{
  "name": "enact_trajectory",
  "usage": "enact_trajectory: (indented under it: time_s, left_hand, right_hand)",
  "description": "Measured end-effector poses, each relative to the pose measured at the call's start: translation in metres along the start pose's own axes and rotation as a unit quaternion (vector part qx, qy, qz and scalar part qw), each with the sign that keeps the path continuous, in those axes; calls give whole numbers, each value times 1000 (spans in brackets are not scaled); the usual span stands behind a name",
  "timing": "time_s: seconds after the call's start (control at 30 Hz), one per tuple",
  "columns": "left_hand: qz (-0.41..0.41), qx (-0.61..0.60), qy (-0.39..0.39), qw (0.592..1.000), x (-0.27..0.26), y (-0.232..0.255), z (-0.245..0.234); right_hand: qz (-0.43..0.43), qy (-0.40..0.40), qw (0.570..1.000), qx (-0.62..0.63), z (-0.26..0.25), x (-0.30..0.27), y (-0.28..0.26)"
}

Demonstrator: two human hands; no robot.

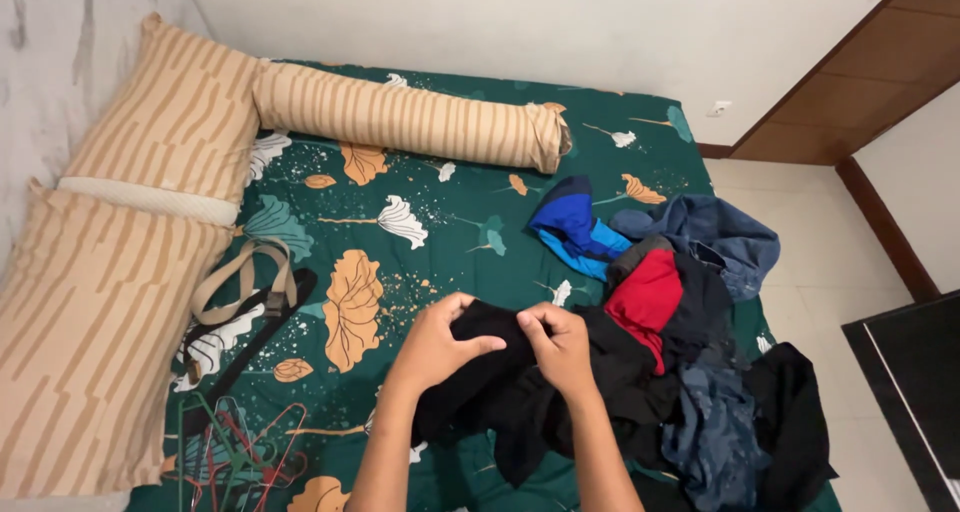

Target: Gathering clothes from a bed and putting them on hangers.

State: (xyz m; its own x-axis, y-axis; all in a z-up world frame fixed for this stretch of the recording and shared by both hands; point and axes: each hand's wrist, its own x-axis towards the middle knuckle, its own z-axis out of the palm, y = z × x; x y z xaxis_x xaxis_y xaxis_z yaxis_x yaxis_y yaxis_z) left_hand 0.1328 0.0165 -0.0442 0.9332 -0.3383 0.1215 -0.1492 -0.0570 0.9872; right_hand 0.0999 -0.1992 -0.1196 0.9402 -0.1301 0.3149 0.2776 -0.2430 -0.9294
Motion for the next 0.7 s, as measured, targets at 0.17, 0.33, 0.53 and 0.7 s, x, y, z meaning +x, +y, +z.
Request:
enact_trajectory:
  time_s: [0.17, 0.33, 0.53, 0.7]
  left_hand:
    - [-3, 104, -12, 995, -1, -20, 1]
    - [-106, 109, -11, 988, -5, -28, 2]
    - [89, 43, -16, 995, -14, -1, 16]
    - [95, 92, -68, 989, -28, 15, 20]
  right_hand:
    - [-25, 28, 999, -19, -1, -2, 1]
    - [-32, 114, 992, 32, -10, -3, 10]
    - [13, 24, 990, 140, 0, -5, -78]
    - [10, -55, 998, 12, -9, -37, -41]
